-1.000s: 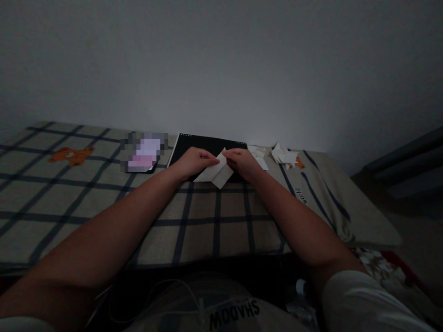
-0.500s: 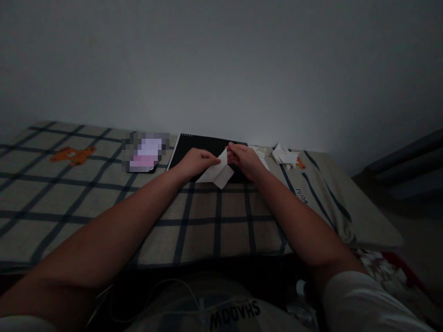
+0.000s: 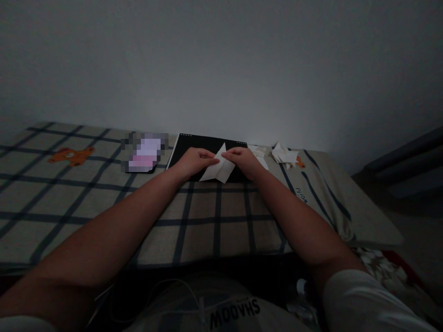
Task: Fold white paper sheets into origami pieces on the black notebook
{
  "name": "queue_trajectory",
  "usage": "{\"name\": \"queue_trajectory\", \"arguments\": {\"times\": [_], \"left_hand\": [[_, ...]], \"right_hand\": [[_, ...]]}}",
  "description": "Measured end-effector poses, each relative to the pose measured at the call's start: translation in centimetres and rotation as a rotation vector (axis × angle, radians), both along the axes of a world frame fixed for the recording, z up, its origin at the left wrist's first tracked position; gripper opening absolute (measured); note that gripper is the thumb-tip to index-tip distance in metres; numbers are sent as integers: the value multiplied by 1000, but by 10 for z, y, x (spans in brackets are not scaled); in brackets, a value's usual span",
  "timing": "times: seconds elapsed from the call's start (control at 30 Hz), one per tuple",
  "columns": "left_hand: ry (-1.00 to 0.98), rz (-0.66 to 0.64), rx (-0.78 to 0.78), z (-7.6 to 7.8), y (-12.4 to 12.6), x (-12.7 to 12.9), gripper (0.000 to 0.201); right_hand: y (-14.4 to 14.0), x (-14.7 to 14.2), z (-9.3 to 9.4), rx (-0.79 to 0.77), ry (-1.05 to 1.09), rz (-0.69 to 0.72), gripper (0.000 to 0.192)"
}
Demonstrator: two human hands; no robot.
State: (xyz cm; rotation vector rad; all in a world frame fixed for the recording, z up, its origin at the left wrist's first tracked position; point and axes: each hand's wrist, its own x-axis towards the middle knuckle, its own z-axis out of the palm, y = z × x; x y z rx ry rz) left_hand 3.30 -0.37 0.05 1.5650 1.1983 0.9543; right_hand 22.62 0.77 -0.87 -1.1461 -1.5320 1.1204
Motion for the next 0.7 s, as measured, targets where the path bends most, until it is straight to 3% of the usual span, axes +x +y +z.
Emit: {"name": "queue_trajectory", "arguments": {"times": [0.7], "left_hand": [[84,-5,89,-8,6,-1,33]], "right_hand": [[-3,-2,4,51,44,-57,25]]}}
